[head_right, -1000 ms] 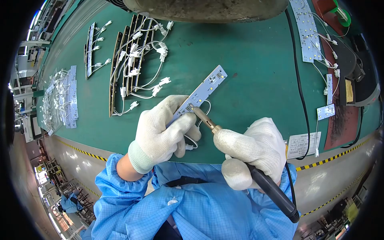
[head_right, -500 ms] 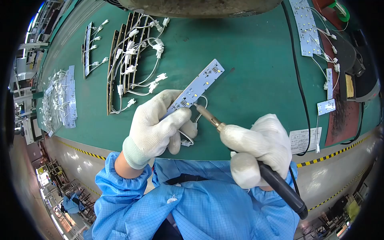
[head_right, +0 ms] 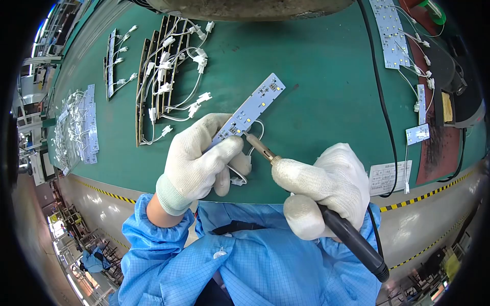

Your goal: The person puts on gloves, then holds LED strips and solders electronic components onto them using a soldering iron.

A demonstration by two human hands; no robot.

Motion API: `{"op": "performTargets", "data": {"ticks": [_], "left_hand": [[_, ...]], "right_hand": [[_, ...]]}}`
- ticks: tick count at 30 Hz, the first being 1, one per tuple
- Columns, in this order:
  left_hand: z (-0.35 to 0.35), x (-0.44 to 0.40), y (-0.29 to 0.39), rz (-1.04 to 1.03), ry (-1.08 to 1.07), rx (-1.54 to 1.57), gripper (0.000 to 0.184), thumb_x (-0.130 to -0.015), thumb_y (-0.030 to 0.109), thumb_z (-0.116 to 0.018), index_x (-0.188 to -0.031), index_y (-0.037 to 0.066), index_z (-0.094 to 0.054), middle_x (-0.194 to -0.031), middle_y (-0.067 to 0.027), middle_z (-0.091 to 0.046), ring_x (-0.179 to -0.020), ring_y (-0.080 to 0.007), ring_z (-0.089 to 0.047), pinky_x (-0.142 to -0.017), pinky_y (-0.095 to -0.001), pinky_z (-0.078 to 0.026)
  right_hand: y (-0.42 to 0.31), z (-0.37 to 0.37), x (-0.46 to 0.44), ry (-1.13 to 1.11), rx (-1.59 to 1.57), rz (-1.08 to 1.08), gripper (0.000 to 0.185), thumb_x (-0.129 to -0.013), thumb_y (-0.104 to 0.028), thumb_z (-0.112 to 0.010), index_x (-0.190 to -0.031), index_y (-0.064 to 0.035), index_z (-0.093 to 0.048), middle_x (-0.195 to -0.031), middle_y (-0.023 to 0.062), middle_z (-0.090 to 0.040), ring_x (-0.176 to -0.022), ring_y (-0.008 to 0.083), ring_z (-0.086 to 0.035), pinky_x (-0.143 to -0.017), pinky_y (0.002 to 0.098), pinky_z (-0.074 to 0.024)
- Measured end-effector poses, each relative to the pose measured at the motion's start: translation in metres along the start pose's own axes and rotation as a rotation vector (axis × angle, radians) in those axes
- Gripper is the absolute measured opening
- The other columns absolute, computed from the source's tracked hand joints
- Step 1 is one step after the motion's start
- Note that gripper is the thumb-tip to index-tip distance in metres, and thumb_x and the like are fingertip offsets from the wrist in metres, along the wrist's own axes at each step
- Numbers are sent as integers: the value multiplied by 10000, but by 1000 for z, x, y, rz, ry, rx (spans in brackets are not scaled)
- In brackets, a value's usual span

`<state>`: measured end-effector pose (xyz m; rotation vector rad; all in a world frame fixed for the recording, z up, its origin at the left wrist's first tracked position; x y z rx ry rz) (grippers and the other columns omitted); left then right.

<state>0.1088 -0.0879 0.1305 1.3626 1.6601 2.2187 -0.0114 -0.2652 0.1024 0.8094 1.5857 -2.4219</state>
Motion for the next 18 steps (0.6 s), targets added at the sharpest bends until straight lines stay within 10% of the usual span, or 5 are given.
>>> {"op": "performTargets", "data": {"ticks": [18], "left_hand": [[0,0,0,-17,-6,1,301,-934,125,-515,-1184,-33,-571,-689,-74,-665,-449,-83,-571,-427,-225,-467]], "right_hand": [[-5,3,-3,-50,57,-39,431,-970,-414,-545,-899,-7,-672,-638,28,-554,-567,134,-469,-550,308,-366]]}}
Point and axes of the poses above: each hand's wrist, its own x-axis away from the middle knuckle, its own z-axis out of the back of the hand, y = z × x, the point moved 1 cm from there along -x, towards the middle knuckle
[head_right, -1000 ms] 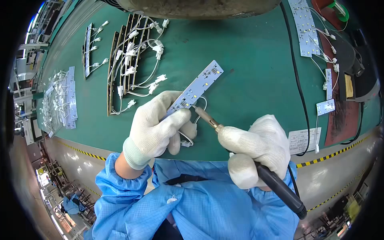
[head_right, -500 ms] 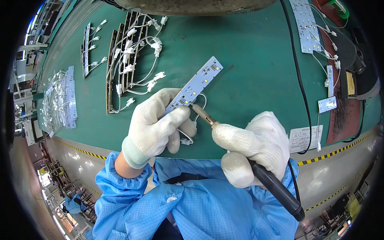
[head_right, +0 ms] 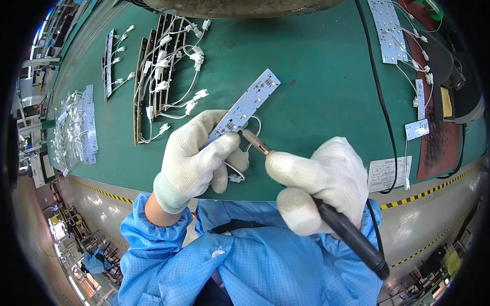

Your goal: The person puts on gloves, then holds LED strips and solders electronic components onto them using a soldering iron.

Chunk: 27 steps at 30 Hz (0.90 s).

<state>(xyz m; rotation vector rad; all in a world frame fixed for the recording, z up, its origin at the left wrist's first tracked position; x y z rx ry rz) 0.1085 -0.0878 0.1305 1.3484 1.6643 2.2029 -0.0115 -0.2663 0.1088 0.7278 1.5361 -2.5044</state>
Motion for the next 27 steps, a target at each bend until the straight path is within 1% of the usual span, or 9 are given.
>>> {"op": "performTargets", "data": {"ticks": [3,6,8,11,16,17,23,25,27], "left_hand": [[2,11,1,28,-7,28,303,-937,129,-512,-1190,-27,-568,-700,-80,-671,-465,-84,-584,-446,-236,-482],[7,37,-2,-284,187,-756,385,-842,244,-664,-1158,34,-595,-737,-94,-648,-642,-221,-634,-590,-366,-513],[7,40,6,-582,393,-1363,438,-707,307,-743,-1056,72,-620,-793,-51,-612,-772,-259,-600,-674,-402,-481],[0,30,11,-698,359,-1230,469,-702,219,-775,-1109,39,-627,-999,-105,-647,-859,-296,-591,-761,-409,-476],[-23,-2,1,-477,276,-1255,474,-756,212,-709,-1162,9,-571,-925,-158,-629,-891,-352,-602,-758,-449,-480],[-21,-3,-1,-480,251,-1177,455,-771,181,-692,-1171,-3,-575,-900,-135,-632,-840,-293,-608,-731,-408,-488],[-2,2,2,-208,132,-372,385,-860,80,-586,-1231,-24,-593,-854,11,-594,-685,-20,-475,-629,-186,-424],[1,1,3,-217,166,-212,376,-864,78,-583,-1226,-22,-594,-871,10,-593,-704,-33,-491,-635,-196,-426],[3,0,2,-207,136,-131,371,-867,74,-586,-1225,-21,-595,-875,10,-586,-721,-37,-491,-646,-194,-422]], "right_hand": [[-3,5,-7,82,-156,11,365,-1013,-321,-478,-960,6,-633,-652,60,-554,-531,132,-452,-515,299,-367],[5,3,10,430,-204,-218,604,-968,-509,-513,-930,75,-659,-660,97,-596,-441,90,-501,-387,225,-389],[6,4,12,484,-273,-235,582,-980,-469,-513,-955,98,-645,-769,159,-622,-449,104,-537,-400,194,-433],[10,-1,8,602,-261,-126,482,-1005,-363,-498,-1029,93,-651,-876,186,-673,-479,107,-583,-416,192,-473],[11,-3,6,510,-275,-95,437,-1030,-299,-410,-1058,93,-603,-892,191,-659,-439,80,-531,-390,171,-439],[12,-4,5,467,-192,-35,424,-1058,-251,-310,-1059,97,-553,-882,192,-636,-388,60,-479,-356,151,-394],[13,-3,0,199,-334,185,284,-1040,-148,-367,-1122,77,-520,-903,156,-632,-464,96,-483,-373,170,-380],[4,-2,-8,86,-356,153,277,-1035,-178,-423,-1125,59,-534,-850,113,-622,-526,117,-479,-457,223,-398],[1,-10,-12,232,-300,-8,469,-939,-362,-582,-850,96,-631,-464,11,-481,-357,120,-497,-348,257,-361]]}}
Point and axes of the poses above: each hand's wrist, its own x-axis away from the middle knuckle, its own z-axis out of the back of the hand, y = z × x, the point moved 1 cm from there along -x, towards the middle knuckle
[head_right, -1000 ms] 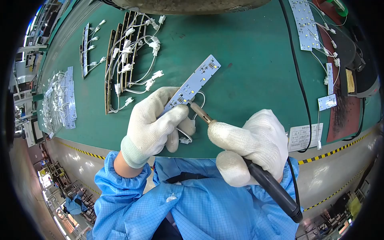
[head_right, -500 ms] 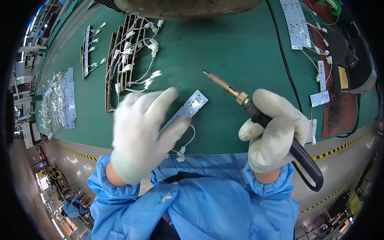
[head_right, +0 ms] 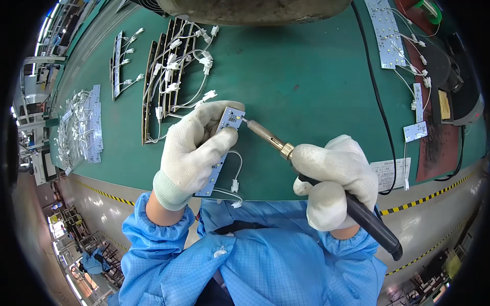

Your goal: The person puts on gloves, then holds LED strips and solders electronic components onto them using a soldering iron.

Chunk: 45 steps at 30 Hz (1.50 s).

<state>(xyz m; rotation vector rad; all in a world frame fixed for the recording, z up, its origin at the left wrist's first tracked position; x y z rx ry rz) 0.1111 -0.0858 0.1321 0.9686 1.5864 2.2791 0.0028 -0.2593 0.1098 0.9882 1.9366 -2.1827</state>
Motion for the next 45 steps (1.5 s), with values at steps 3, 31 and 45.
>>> {"op": "performTargets", "data": {"ticks": [3,31,45], "left_hand": [[1,-2,-1,-9,-18,49,359,-874,69,-589,-1221,-26,-592,-881,5,-584,-735,-36,-492,-665,-191,-421],[1,-5,-15,-16,-26,41,364,-881,18,-599,-1236,-52,-559,-1014,-50,-632,-853,-54,-563,-771,-204,-477],[1,-2,-11,-36,-11,193,355,-891,54,-578,-1230,-47,-562,-1017,-92,-654,-843,-79,-600,-780,-230,-507]], "right_hand": [[1,-3,-9,-79,-43,43,429,-920,-326,-596,-808,86,-623,-466,12,-461,-343,142,-488,-340,274,-340],[5,4,-1,-270,82,80,450,-970,-432,-550,-1063,-3,-648,-594,-11,-621,-488,87,-538,-521,267,-379],[-7,12,4,-231,131,-125,458,-992,-422,-508,-1024,10,-657,-587,13,-593,-579,108,-473,-582,281,-372]]}}
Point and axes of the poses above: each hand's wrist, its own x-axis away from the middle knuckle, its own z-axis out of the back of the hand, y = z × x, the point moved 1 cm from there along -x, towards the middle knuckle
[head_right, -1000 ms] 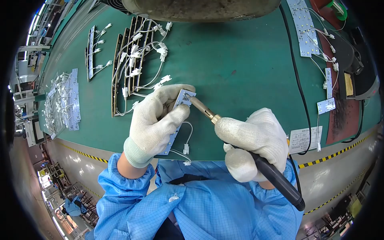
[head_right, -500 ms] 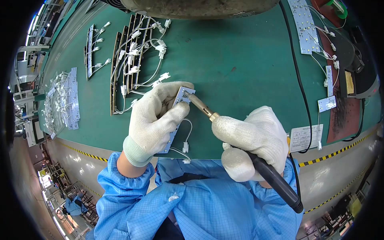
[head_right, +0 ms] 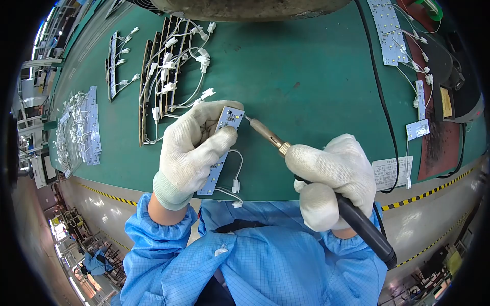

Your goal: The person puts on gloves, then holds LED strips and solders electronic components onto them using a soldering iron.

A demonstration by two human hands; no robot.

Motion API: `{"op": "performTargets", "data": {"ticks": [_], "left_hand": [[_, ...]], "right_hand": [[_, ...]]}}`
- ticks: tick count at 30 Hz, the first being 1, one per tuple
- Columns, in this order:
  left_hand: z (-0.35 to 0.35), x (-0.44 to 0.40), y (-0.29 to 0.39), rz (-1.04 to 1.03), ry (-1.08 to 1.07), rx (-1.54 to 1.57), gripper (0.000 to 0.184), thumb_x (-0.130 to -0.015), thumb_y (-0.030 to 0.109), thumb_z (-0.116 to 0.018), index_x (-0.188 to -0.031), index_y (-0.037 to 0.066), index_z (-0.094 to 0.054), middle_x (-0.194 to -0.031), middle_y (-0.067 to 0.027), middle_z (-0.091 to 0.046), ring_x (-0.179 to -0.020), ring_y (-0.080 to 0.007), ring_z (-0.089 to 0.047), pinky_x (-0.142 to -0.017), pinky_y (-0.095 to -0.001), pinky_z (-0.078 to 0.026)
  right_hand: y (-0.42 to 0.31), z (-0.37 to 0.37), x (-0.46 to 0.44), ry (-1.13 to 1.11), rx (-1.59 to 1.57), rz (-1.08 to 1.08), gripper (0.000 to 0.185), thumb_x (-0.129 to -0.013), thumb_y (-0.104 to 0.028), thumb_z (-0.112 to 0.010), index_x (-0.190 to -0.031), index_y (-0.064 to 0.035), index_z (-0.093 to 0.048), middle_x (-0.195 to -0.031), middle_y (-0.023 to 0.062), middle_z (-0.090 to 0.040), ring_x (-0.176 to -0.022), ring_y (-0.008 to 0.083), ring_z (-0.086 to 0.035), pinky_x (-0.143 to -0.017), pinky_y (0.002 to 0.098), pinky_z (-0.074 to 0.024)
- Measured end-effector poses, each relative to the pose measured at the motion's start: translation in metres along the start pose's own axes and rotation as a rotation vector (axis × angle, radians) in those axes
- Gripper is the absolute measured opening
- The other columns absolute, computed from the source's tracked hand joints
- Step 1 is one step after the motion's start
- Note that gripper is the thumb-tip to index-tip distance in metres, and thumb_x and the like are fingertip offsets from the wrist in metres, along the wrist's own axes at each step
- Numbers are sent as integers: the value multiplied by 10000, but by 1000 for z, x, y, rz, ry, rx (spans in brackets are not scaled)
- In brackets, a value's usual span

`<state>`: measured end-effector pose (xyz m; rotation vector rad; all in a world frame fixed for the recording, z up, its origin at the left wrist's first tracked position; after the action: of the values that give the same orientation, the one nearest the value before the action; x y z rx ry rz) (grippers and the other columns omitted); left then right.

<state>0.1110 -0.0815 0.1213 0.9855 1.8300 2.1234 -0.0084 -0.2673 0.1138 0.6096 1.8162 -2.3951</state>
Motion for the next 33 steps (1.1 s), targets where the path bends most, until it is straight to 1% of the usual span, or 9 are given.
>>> {"op": "performTargets", "data": {"ticks": [3,5,9,11,15,17,20,24,33], "left_hand": [[0,0,3,31,-30,-7,361,-897,52,-578,-1240,-55,-551,-1045,-90,-644,-865,-82,-594,-795,-226,-501],[-1,0,3,17,3,-35,356,-894,53,-584,-1233,-53,-559,-1052,-93,-649,-879,-82,-600,-803,-229,-503],[0,-1,4,78,-28,-28,353,-892,55,-587,-1228,-53,-565,-1061,-104,-656,-909,-93,-615,-827,-238,-507],[-1,-1,3,22,8,-63,352,-889,56,-589,-1223,-52,-571,-1053,-104,-662,-910,-97,-623,-828,-243,-512],[1,-1,2,11,-4,-68,356,-887,59,-595,-1226,-50,-570,-1041,-99,-663,-901,-97,-624,-824,-245,-514],[1,-1,0,-2,-6,-101,358,-886,60,-597,-1226,-46,-570,-1043,-98,-663,-898,-96,-623,-819,-244,-515],[1,0,0,24,-8,-62,358,-887,66,-599,-1227,-44,-570,-1043,-99,-664,-900,-96,-624,-817,-245,-516],[0,-1,0,-30,2,-77,361,-888,69,-600,-1230,-40,-568,-1032,-91,-664,-870,-84,-616,-785,-238,-517],[0,-1,3,47,-6,-99,366,-888,68,-600,-1236,-39,-565,-1036,-97,-667,-855,-82,-619,-778,-234,-520]], "right_hand": [[3,2,1,-6,-27,-25,450,-987,-416,-523,-1023,11,-659,-599,16,-592,-577,110,-479,-566,281,-368],[6,1,-1,-36,46,86,438,-981,-410,-539,-1047,5,-661,-593,-3,-582,-583,102,-484,-557,275,-364],[10,-1,-1,-36,24,101,435,-979,-415,-541,-1065,-6,-663,-592,-21,-584,-579,90,-483,-562,274,-364],[12,-1,0,-24,48,157,436,-977,-418,-544,-1080,-12,-664,-586,-37,-581,-563,80,-475,-565,271,-362],[13,-6,0,9,41,145,431,-977,-414,-547,-1084,-13,-665,-586,-38,-588,-550,81,-473,-567,268,-362],[14,-7,-2,41,44,234,430,-973,-411,-554,-1084,-11,-666,-586,-39,-590,-547,82,-483,-564,264,-364],[13,-2,2,-37,1,112,423,-969,-404,-566,-1086,-10,-667,-590,-35,-597,-548,83,-493,-567,268,-369],[11,-4,-1,-2,19,160,416,-965,-396,-576,-1085,-9,-668,-591,-33,-597,-530,77,-500,-550,262,-370],[11,-5,2,8,2,142,409,-966,-391,-574,-1081,-10,-670,-594,-35,-610,-551,80,-503,-575,273,-372]]}}
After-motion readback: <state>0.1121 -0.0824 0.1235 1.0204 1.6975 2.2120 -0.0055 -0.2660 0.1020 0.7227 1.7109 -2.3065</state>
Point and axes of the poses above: each hand's wrist, its own x-axis away from the middle knuckle, its own z-axis out of the back of the hand, y = z × x, the point moved 1 cm from there along -x, towards the middle knuckle
